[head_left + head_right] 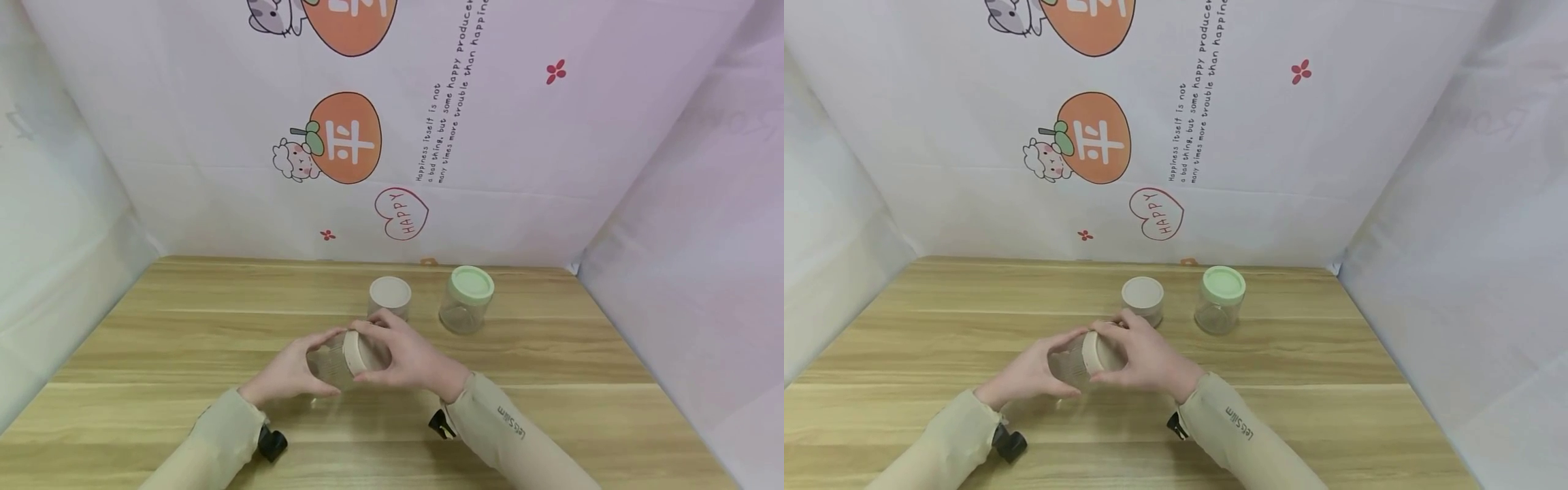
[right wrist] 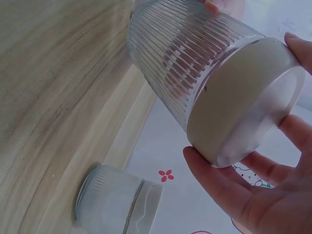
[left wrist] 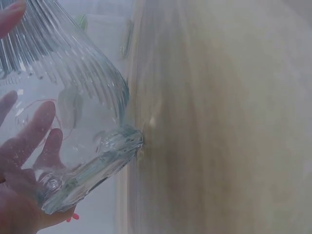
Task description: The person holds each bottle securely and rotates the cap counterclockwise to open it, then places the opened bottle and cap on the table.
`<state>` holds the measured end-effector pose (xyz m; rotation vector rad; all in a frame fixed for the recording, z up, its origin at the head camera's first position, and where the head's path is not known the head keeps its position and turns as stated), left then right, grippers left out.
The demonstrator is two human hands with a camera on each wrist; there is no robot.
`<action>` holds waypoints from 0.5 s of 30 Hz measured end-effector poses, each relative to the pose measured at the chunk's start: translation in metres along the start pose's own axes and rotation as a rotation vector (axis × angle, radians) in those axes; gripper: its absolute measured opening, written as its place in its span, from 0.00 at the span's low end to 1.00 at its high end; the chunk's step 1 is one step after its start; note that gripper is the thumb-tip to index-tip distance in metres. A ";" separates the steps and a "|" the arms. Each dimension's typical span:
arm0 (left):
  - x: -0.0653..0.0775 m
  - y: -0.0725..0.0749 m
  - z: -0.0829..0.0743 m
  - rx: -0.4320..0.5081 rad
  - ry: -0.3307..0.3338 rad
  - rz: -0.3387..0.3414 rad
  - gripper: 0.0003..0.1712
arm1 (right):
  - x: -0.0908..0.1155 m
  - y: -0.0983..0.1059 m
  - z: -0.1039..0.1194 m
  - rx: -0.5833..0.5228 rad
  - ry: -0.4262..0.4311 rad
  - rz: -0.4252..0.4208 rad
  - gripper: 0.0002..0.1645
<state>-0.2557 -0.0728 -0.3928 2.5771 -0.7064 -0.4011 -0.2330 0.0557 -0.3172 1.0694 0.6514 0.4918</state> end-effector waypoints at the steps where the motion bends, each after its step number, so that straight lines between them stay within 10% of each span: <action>1: 0.000 0.000 0.000 -0.001 0.000 0.000 0.54 | 0.000 0.001 0.000 0.006 0.008 -0.004 0.42; 15: 0.000 -0.001 0.002 0.015 0.024 0.001 0.56 | 0.005 0.002 0.009 0.069 0.223 0.001 0.46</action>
Point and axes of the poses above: each hand's wrist, its own x-axis away from the middle knuckle, its own y-axis out of the back of the hand, z = x × y, the point moved 9 cm from there along -x, towards the middle knuckle, and after that the axes turned 7 degrees about x, right-handed, at the moved point
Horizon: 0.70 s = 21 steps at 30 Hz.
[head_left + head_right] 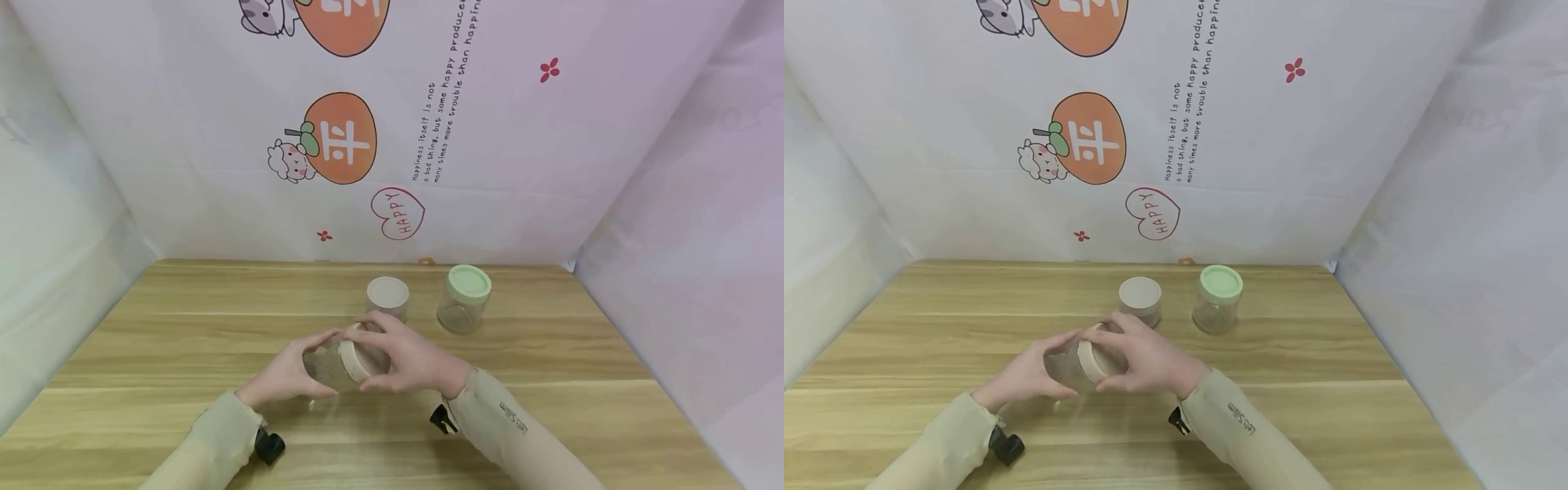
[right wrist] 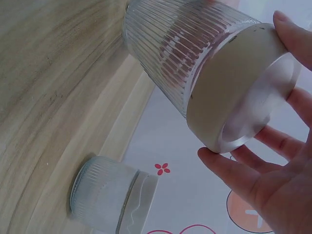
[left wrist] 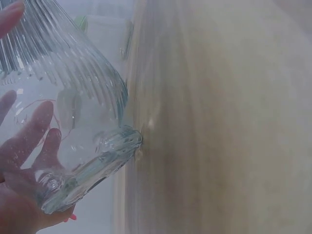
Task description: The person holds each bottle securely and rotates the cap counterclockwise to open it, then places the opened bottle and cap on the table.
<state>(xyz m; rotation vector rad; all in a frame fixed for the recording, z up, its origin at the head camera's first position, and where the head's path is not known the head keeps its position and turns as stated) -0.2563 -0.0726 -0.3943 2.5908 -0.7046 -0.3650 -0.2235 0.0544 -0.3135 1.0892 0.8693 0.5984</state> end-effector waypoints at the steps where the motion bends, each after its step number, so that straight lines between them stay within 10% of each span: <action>1: 0.000 0.000 0.000 -0.001 0.001 0.000 0.56 | 0.000 0.000 0.001 0.006 0.012 0.002 0.45; 21: 0.002 0.004 0.002 0.009 0.018 -0.027 0.56 | 0.003 0.001 0.016 0.047 0.208 0.004 0.42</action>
Point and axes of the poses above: each hand's wrist, its own x-axis away from the middle knuckle, its own y-axis out of the back of the hand, z = x × y, the point moved 9 cm from there along -x, towards the middle knuckle, and after that the axes turned 7 degrees about x, right-handed, at the moved point
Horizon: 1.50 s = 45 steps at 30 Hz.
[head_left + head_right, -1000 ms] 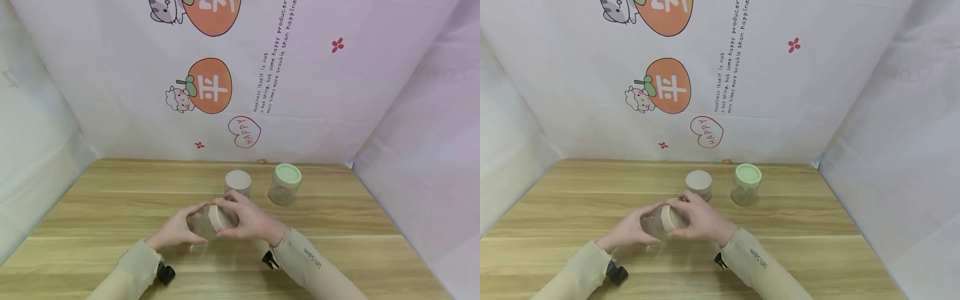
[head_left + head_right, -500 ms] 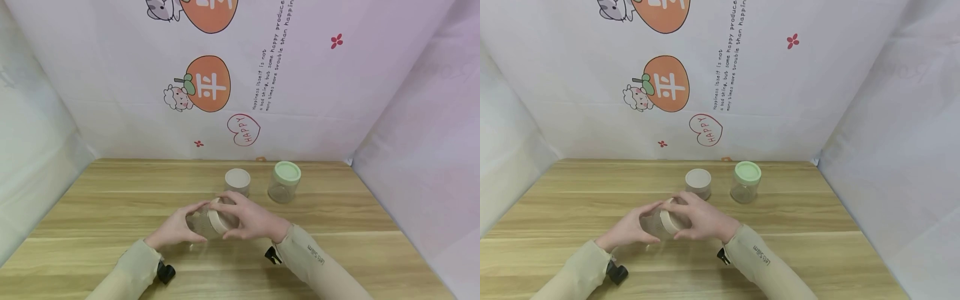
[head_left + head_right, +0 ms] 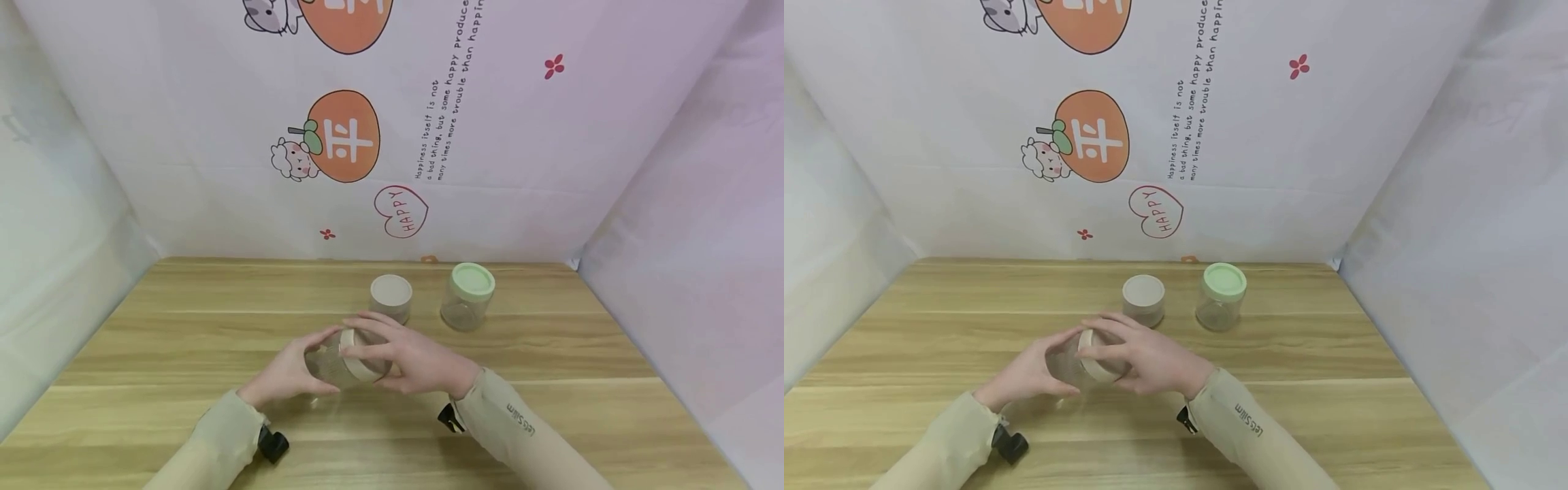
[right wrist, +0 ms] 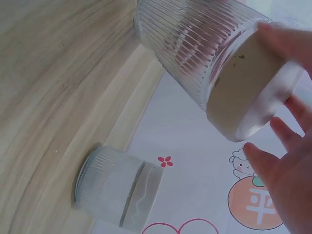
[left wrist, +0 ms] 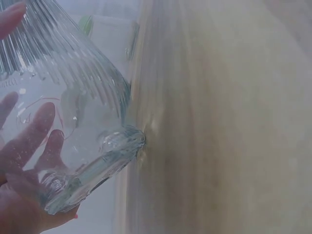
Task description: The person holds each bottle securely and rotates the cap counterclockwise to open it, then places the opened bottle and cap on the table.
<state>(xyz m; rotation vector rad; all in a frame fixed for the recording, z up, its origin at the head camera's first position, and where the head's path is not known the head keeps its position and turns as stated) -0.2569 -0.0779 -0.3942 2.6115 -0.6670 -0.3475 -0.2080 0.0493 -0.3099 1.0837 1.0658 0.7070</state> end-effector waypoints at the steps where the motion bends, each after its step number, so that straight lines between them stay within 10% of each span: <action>1: 0.000 0.000 0.000 -0.003 -0.003 0.005 0.56 | 0.000 0.000 0.001 0.001 0.006 -0.002 0.42; 6: 0.001 -0.001 -0.002 -0.008 -0.021 0.017 0.56 | 0.000 0.003 -0.003 -0.002 -0.039 -0.077 0.43; 12: 0.001 -0.001 -0.003 0.019 -0.028 0.020 0.56 | 0.005 0.011 -0.024 -0.031 -0.311 -0.206 0.41; 22: 0.003 0.000 -0.003 0.014 -0.032 0.015 0.55 | 0.010 -0.004 -0.041 -0.108 -0.683 -0.076 0.42; 45: 0.001 -0.002 -0.003 0.000 -0.029 0.019 0.55 | 0.005 -0.008 -0.037 0.014 -0.727 0.013 0.46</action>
Point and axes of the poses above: each hand's wrist, its own x-axis away from the middle knuckle, its own y-axis out of the back of the hand, z = x × y, the point moved 9 cm from there along -x, towards the middle knuckle, and after that the axes turned 7 degrees about x, right-handed, at the moved point
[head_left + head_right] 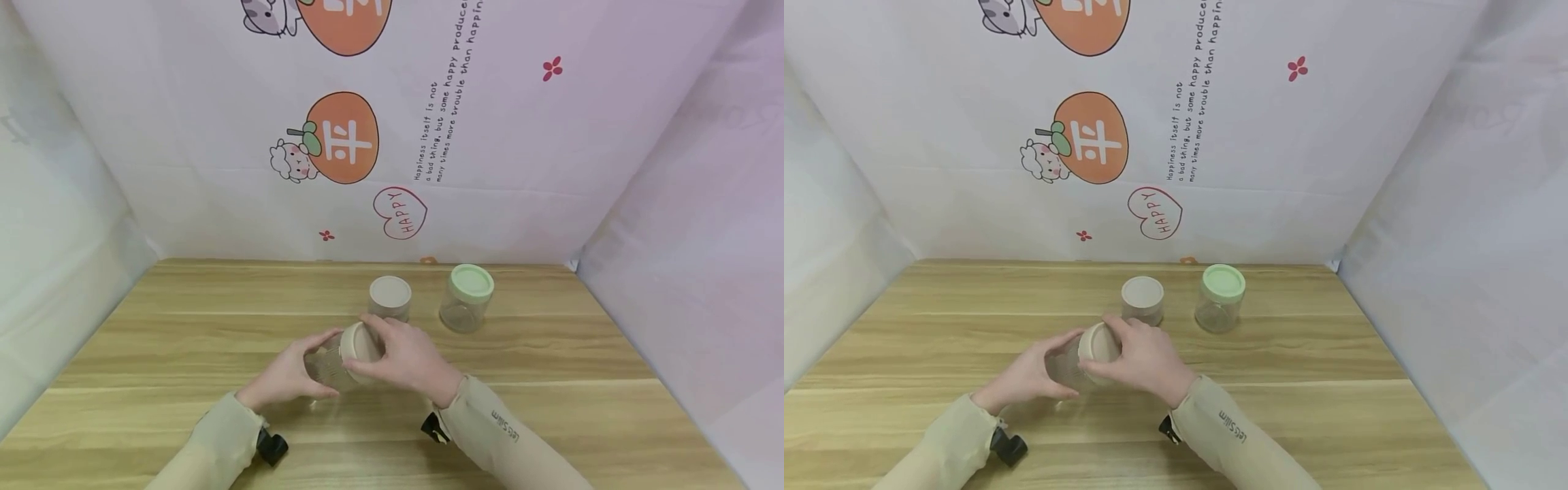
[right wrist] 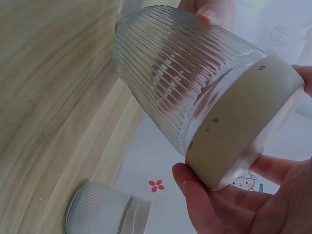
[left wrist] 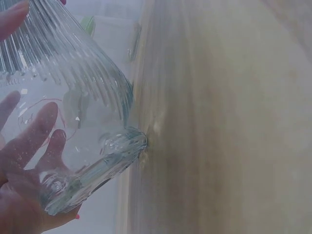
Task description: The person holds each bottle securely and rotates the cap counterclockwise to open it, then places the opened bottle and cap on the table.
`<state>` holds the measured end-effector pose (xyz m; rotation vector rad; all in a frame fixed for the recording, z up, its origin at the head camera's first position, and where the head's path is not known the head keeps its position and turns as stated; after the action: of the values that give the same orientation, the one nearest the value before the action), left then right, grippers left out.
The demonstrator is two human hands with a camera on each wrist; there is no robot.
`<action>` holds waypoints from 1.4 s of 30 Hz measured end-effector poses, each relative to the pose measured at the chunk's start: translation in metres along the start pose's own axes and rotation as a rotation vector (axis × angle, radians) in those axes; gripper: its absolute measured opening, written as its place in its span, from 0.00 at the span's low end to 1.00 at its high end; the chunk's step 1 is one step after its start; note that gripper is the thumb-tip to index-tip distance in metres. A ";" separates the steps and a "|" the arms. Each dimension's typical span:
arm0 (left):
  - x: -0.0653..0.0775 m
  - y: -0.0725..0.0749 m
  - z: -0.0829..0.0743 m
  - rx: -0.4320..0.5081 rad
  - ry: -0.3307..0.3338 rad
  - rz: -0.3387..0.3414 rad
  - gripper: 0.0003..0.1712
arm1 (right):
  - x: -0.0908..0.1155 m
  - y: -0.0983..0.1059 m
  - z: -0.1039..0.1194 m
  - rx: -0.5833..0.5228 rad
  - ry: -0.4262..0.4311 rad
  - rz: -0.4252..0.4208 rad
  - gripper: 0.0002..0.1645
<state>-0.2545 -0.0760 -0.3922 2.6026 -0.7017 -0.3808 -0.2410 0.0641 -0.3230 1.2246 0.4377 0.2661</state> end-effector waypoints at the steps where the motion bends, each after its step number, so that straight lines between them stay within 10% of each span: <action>1: 0.000 0.000 0.000 0.002 -0.005 0.000 0.55 | 0.000 0.000 0.000 0.002 0.007 0.008 0.46; 42: 0.001 -0.001 0.001 -0.010 -0.008 -0.010 0.56 | 0.007 0.006 0.015 -0.035 0.257 0.025 0.49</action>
<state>-0.2539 -0.0760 -0.3936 2.5975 -0.6879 -0.3968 -0.2278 0.0564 -0.3140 1.1669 0.6370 0.4536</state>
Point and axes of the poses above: each hand's wrist, its own x-axis away from the middle knuckle, its own y-axis out of the back of the hand, z = x × y, the point moved 9 cm from there along -x, towards the middle knuckle, and after that the axes turned 7 degrees about x, right-handed, at the moved point
